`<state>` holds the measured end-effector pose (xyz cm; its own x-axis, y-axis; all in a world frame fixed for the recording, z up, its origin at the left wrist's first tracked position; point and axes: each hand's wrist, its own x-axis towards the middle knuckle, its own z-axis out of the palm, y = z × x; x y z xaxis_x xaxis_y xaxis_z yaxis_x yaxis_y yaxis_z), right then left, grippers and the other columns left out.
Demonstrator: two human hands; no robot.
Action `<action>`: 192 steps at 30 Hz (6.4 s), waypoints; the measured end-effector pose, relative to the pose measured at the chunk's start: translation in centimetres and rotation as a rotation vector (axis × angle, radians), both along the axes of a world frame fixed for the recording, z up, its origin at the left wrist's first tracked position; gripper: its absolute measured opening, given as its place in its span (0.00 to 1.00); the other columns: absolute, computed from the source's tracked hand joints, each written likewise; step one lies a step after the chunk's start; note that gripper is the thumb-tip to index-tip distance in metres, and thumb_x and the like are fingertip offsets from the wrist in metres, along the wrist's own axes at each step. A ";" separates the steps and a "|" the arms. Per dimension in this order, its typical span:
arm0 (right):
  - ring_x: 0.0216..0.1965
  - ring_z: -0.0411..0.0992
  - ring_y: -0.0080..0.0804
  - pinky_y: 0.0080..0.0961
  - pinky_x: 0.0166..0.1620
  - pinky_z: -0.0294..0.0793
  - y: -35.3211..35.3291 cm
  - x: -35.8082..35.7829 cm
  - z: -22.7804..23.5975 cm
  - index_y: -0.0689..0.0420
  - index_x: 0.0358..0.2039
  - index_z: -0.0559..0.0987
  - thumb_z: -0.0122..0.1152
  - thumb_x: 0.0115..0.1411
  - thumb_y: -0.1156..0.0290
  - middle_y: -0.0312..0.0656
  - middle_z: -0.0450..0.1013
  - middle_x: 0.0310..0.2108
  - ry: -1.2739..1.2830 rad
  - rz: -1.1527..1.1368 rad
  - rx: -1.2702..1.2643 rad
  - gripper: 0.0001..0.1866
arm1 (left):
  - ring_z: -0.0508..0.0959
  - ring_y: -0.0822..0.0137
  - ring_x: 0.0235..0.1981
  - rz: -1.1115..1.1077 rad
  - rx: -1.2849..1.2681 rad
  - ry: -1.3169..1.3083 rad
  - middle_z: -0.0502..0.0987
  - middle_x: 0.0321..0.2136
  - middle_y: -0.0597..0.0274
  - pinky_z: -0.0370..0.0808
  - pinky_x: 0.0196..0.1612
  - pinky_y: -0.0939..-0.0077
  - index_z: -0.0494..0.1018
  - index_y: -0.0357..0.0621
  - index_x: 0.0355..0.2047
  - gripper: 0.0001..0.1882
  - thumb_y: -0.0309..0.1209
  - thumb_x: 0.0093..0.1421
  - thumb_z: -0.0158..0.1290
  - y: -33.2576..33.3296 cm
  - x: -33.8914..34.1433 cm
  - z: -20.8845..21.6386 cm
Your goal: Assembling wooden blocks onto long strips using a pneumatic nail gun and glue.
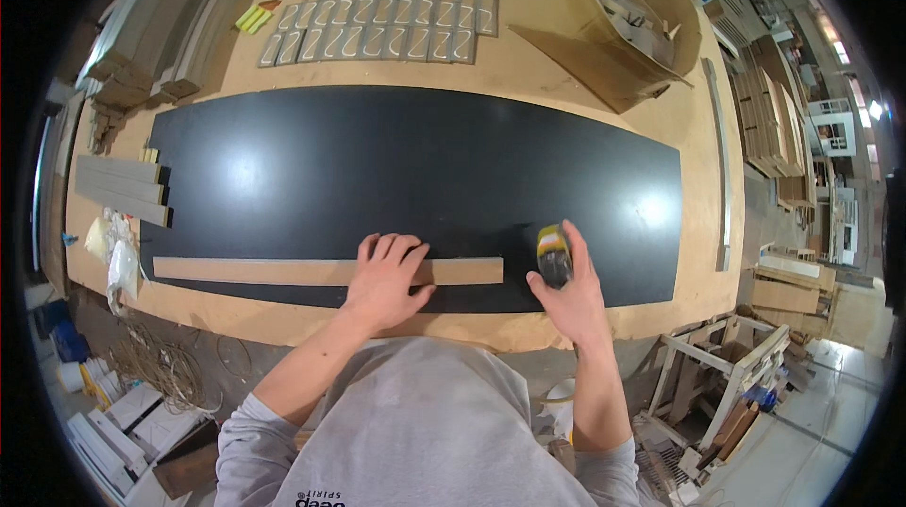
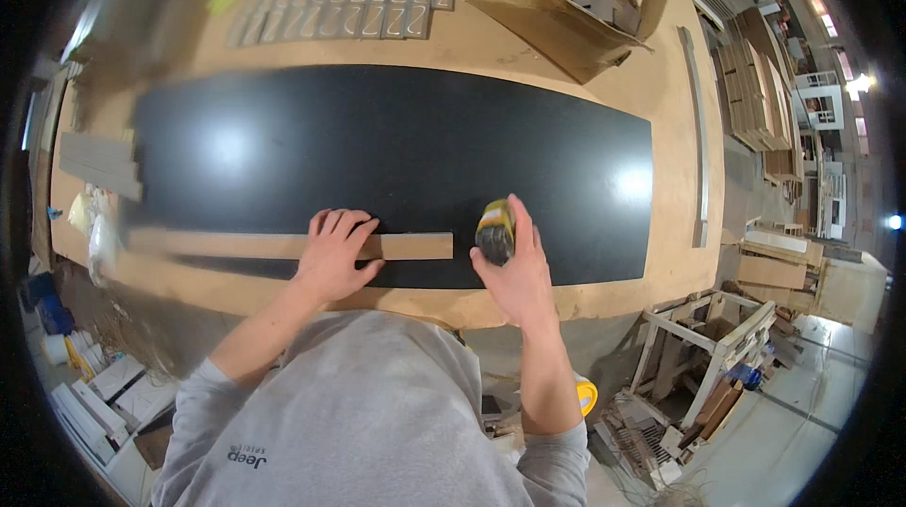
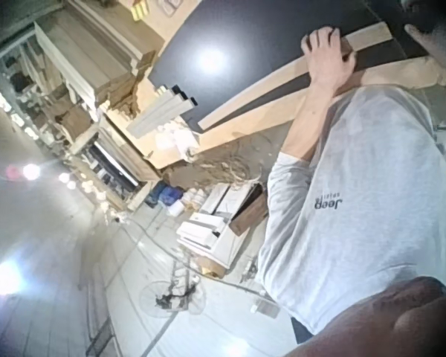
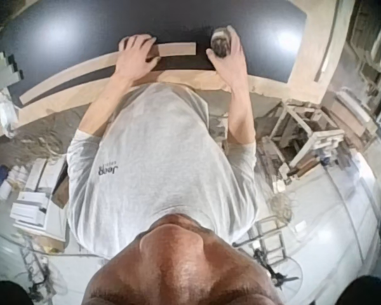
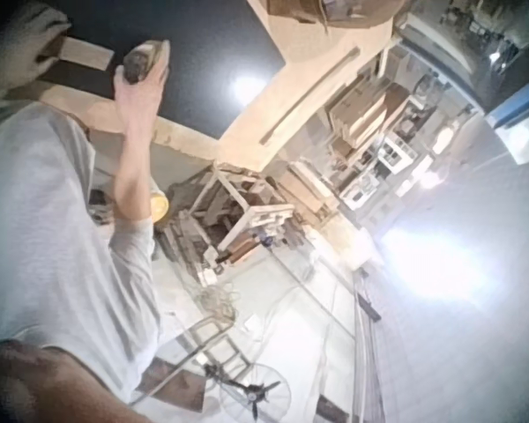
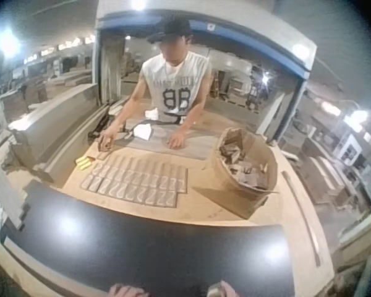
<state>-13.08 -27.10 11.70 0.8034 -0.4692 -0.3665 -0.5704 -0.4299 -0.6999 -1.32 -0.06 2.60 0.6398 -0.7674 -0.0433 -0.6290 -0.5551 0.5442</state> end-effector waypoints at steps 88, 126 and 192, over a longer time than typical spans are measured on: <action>0.53 0.77 0.48 0.44 0.56 0.77 -49.1 -18.9 -6.6 0.42 0.54 0.87 0.77 0.56 0.70 0.43 0.80 0.50 -0.202 -0.726 -0.610 0.23 | 0.66 0.37 0.68 -0.104 0.139 -0.282 0.68 0.64 0.40 0.56 0.73 0.30 0.71 0.43 0.62 0.30 0.41 0.61 0.60 -12.7 -6.5 -5.5; 0.62 0.76 0.51 0.41 0.63 0.76 -56.0 -25.1 -11.4 0.48 0.68 0.76 0.76 0.55 0.72 0.50 0.79 0.60 -0.088 -0.800 -0.523 0.38 | 0.65 0.36 0.67 -0.096 0.153 -0.218 0.66 0.61 0.41 0.50 0.72 0.24 0.69 0.44 0.56 0.30 0.48 0.58 0.57 -12.9 -5.9 -4.8; 0.55 0.75 0.34 0.31 0.60 0.75 -49.9 -25.1 -17.2 0.60 0.66 0.71 0.72 0.65 0.75 0.44 0.76 0.56 -0.745 -1.256 -0.160 0.30 | 0.65 0.36 0.67 -0.108 0.118 -0.283 0.67 0.62 0.41 0.53 0.73 0.25 0.71 0.43 0.55 0.30 0.47 0.57 0.59 -12.2 -5.8 -6.0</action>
